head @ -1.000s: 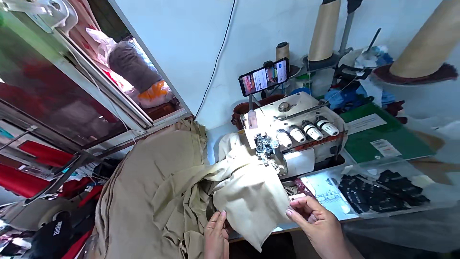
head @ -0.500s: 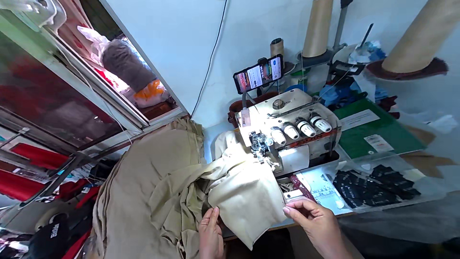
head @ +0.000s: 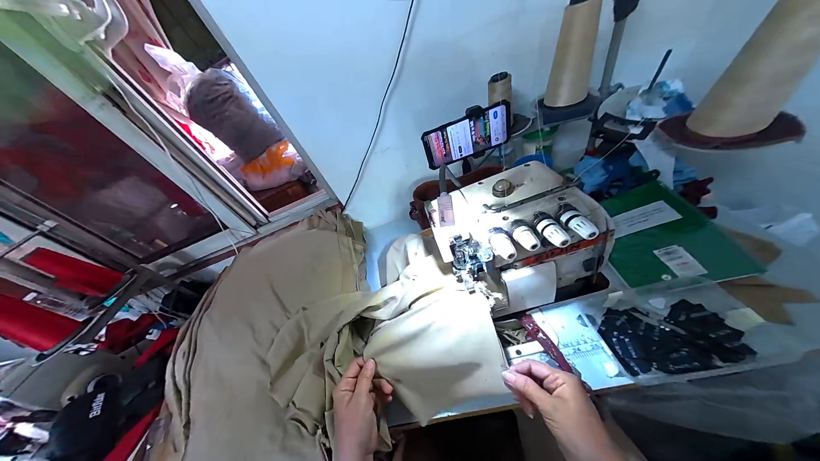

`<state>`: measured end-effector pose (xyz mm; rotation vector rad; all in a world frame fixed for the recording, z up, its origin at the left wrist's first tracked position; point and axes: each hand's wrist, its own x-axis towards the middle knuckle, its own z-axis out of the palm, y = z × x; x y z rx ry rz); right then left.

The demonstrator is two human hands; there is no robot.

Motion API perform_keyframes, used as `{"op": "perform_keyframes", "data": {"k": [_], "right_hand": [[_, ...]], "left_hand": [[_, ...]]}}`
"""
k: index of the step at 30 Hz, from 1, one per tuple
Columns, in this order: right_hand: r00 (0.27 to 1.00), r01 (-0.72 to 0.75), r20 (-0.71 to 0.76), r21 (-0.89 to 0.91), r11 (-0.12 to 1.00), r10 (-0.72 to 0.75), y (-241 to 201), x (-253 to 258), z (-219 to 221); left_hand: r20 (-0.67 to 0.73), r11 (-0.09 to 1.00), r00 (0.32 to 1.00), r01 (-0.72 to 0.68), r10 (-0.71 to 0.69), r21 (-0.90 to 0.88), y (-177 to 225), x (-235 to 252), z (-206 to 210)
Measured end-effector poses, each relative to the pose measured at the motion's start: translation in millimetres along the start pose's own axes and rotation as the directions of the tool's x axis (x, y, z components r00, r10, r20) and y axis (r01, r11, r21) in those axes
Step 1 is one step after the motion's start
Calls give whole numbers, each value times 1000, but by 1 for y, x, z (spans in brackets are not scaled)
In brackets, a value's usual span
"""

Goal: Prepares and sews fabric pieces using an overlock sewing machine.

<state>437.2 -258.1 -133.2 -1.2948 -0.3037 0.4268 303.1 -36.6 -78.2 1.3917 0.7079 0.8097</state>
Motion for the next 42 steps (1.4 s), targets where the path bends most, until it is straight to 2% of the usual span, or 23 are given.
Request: {"op": "perform_keyframes", "data": {"k": [3, 5, 7, 9, 12, 16, 20, 23, 27, 32, 37, 42], "right_hand": [[995, 90, 37, -32, 995, -89, 1, -8, -1], [994, 110, 27, -25, 994, -109, -3, -10, 2], [993, 116, -15, 5, 993, -116, -6, -3, 9], [987, 151, -54, 42, 988, -149, -8, 12, 17], [977, 188, -100, 9, 982, -186, -14, 38, 28], [974, 82, -208, -69, 994, -95, -29, 71, 43], [977, 11, -213, -40, 999, -20, -26, 87, 47], [983, 17, -183, 18, 1000, -14, -22, 87, 46], [977, 3, -212, -8, 1000, -4, -25, 89, 46], [970, -39, -240, -10, 999, 36, -28, 91, 45], [962, 143, -228, -60, 988, -153, -8, 76, 33], [905, 402, -37, -258, 879, -425, 32, 59, 11]], "left_hand": [[-94, 989, 988, -115, 124, 96, 12, -2, 7], [-144, 936, 942, -266, 303, 229, 12, -7, 24], [-4, 852, 905, -398, 425, 341, 9, -15, 49], [179, 763, 871, -487, 457, 425, 0, -18, 80], [287, 680, 863, -504, 415, 532, -13, -5, 114], [266, 790, 930, -357, 253, 499, -5, 30, 125], [311, 828, 942, -270, 123, 491, 5, 51, 119], [334, 832, 938, -257, 92, 492, 7, 53, 119], [322, 789, 943, -256, 78, 559, 12, 53, 125], [376, 774, 926, -268, 41, 574, 13, 66, 122], [398, 781, 917, -263, 21, 566, 14, 72, 120], [402, 786, 915, -259, 14, 561, 17, 75, 121]]}}
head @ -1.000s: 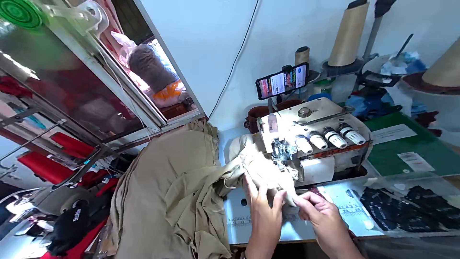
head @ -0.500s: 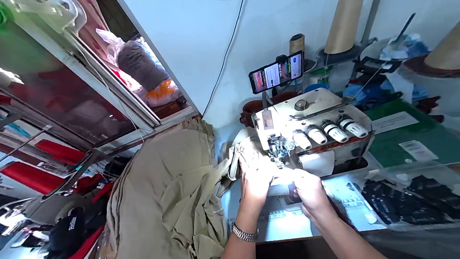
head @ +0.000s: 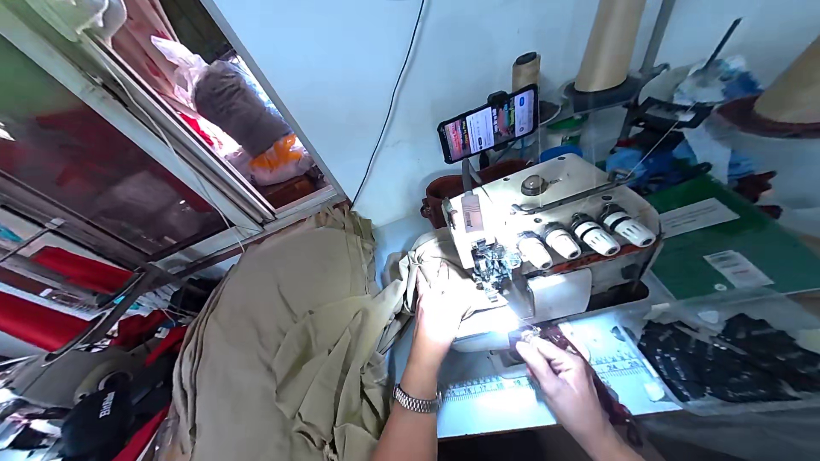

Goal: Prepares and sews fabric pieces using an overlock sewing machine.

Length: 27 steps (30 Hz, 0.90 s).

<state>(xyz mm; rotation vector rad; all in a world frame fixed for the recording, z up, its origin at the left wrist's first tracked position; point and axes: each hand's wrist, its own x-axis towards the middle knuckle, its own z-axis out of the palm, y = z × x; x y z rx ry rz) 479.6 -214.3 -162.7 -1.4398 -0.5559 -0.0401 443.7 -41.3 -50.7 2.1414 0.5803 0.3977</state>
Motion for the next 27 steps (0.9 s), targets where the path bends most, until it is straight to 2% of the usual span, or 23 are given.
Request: {"op": "perform_keyframes", "data": {"k": [3, 8, 10, 13, 16, 18, 21, 24, 27], "right_hand": [[991, 126, 51, 2, 992, -126, 8, -7, -1], [988, 140, 67, 19, 990, -141, 10, -4, 0], [983, 167, 77, 8, 986, -167, 12, -5, 0], [977, 196, 83, -14, 980, -194, 13, -5, 1], [975, 205, 97, -20, 979, -202, 13, -5, 1], [973, 207, 106, -25, 978, -203, 12, -5, 0], [969, 224, 111, -36, 974, -219, 13, -5, 2], [973, 174, 156, -33, 984, -167, 7, -7, 3], [973, 39, 224, 78, 996, -56, -9, -10, 8]], "left_hand": [[-8, 1000, 1000, 21, -21, -10, 1, 3, 0], [-59, 998, 998, -20, 16, -61, -4, 16, -4], [-111, 995, 991, -84, 78, -46, -7, 16, -5], [-268, 986, 950, -163, 164, 25, -16, 13, -4], [-372, 989, 921, -70, 115, 131, -22, 6, -7], [-369, 973, 929, 53, 34, 224, -22, -7, -12], [-368, 929, 929, 113, 26, 351, -22, -43, -15], [-377, 910, 923, 93, 74, 404, -21, -84, -4], [-390, 901, 893, -41, 227, 432, -19, -118, 18]]}}
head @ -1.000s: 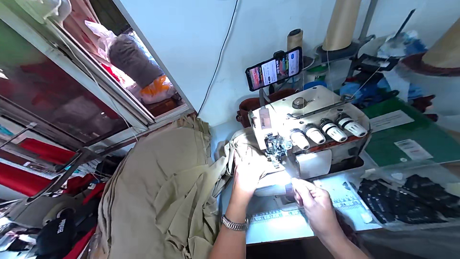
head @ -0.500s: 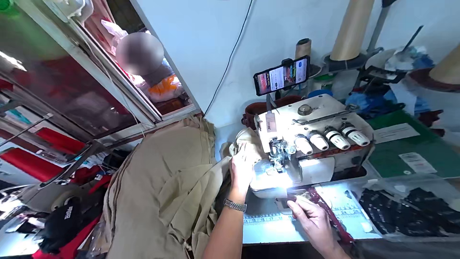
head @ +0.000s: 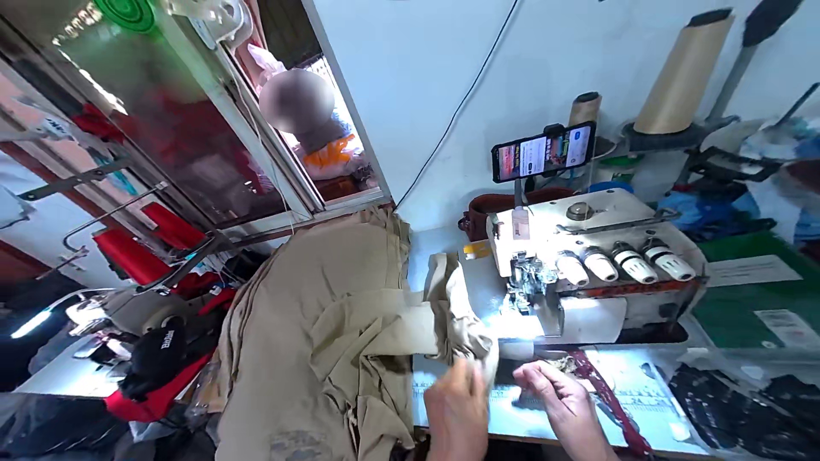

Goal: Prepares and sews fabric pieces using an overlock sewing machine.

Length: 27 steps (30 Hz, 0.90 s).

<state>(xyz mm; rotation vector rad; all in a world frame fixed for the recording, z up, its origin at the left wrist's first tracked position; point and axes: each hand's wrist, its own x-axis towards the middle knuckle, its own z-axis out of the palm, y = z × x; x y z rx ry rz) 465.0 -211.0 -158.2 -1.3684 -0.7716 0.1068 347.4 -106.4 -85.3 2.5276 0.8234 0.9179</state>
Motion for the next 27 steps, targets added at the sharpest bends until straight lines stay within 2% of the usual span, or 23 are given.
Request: {"op": "perform_keyframes", "data": {"k": [4, 6, 8, 10, 12, 15, 17, 19, 21, 24, 27], "right_hand": [[982, -189, 42, 215, 958, 185, -32, 5, 2], [953, -257, -69, 336, 906, 296, -40, 11, -1], [883, -301, -198, 458, 837, 426, -43, 19, -11], [825, -330, -246, 521, 787, 509, -42, 24, -22], [836, -383, -181, 484, 787, 518, -48, 21, -29], [887, -395, -52, 433, 811, 459, -52, 13, -31], [889, -384, -64, 439, 812, 454, -53, 11, -33], [881, -372, -109, 440, 817, 460, -55, 13, -39], [887, -365, -109, 430, 825, 449, -53, 15, -48], [907, -406, 54, 372, 834, 418, -51, 10, -60], [888, -460, 147, 301, 835, 437, -55, 1, -57]], "left_hand": [[102, 982, 979, -167, 175, -89, 23, -38, 6], [177, 961, 955, -204, 237, -187, 27, -40, 3], [117, 945, 963, -206, 242, -254, 21, -21, -2], [-9, 941, 961, -273, 277, -200, 5, 15, -4], [40, 913, 924, -369, 381, -176, -6, 47, -8], [246, 830, 792, -530, 558, -177, -6, 68, -6], [234, 779, 745, -616, 625, -120, -8, 72, 4], [171, 774, 756, -621, 632, -119, -13, 75, 10], [169, 804, 788, -563, 592, -192, -16, 77, 8], [199, 820, 804, -503, 560, -273, -21, 80, 0], [194, 787, 773, -539, 604, -300, -27, 83, -10]]}}
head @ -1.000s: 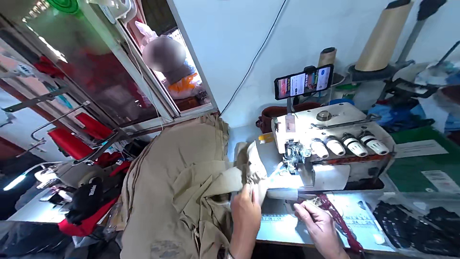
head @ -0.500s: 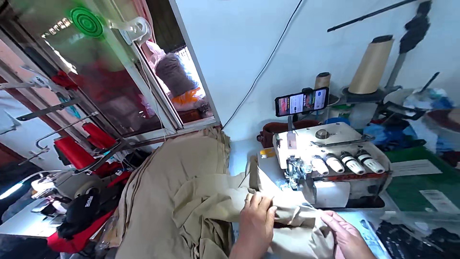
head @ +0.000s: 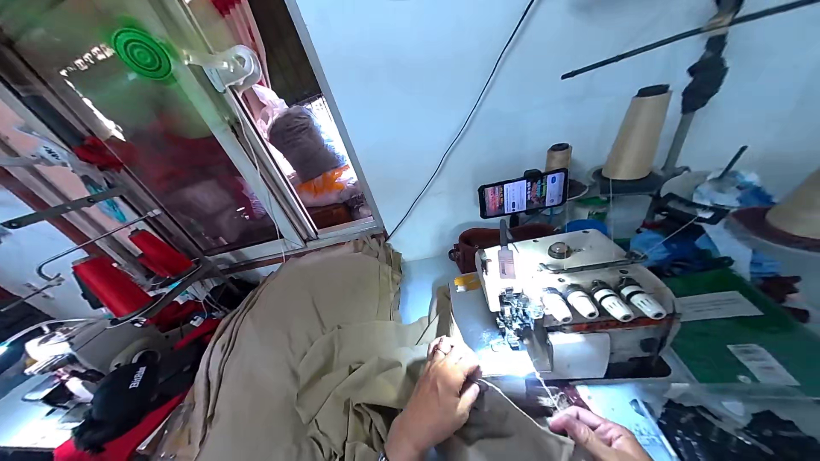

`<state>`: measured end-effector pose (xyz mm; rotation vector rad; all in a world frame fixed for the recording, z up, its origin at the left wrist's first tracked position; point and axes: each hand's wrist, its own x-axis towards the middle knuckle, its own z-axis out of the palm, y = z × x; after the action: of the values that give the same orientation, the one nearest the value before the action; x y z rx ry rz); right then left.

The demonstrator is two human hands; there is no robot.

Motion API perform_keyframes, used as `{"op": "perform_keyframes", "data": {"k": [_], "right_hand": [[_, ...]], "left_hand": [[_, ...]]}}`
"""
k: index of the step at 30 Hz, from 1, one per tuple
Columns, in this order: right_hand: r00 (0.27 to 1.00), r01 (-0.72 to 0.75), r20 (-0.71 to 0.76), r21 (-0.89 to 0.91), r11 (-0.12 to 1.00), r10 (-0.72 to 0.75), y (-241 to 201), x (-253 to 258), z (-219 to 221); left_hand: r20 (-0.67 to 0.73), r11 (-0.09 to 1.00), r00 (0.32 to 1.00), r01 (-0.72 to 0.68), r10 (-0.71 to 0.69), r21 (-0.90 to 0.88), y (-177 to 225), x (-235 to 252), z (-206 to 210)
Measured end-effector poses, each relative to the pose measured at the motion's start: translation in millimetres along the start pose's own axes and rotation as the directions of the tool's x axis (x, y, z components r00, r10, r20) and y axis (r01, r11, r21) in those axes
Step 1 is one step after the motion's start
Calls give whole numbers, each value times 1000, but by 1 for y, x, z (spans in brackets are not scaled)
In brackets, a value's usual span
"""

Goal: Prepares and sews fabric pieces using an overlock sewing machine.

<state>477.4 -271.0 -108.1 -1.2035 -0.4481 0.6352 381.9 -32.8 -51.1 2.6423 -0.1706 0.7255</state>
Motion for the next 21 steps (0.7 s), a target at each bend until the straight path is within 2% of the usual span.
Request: {"op": "perform_keyframes", "data": {"k": [2, 4, 6, 8, 11, 16, 19, 21], "right_hand": [[999, 15, -45, -14, 1000, -16, 6, -5, 5], [985, 56, -159, -54, 997, -64, 9, -6, 5], [954, 79, -279, -119, 990, -110, 5, -5, -1], [937, 113, -313, -151, 982, -156, 0, -3, -5], [946, 120, -284, -139, 983, -156, -1, -2, -4], [958, 77, -266, -129, 989, -109, 2, -3, -8], [981, -2, -195, 52, 999, 12, 1, 0, -10], [993, -6, -111, 199, 980, 28, -2, 7, -11]], "left_hand": [[30, 998, 998, -56, 56, -2, 0, -1, -11], [69, 994, 992, -102, 103, -28, 4, -4, -27], [144, 990, 984, -86, 102, -108, 19, -11, -50], [232, 980, 965, -77, 119, -183, 41, -18, -67], [347, 977, 932, -28, 103, -214, 66, -23, -74], [317, 977, 949, 71, -4, -200, 55, -28, -77], [364, 968, 923, 195, -126, -157, 48, -30, -68], [387, 964, 907, 231, -167, -127, 44, -32, -56]]}}
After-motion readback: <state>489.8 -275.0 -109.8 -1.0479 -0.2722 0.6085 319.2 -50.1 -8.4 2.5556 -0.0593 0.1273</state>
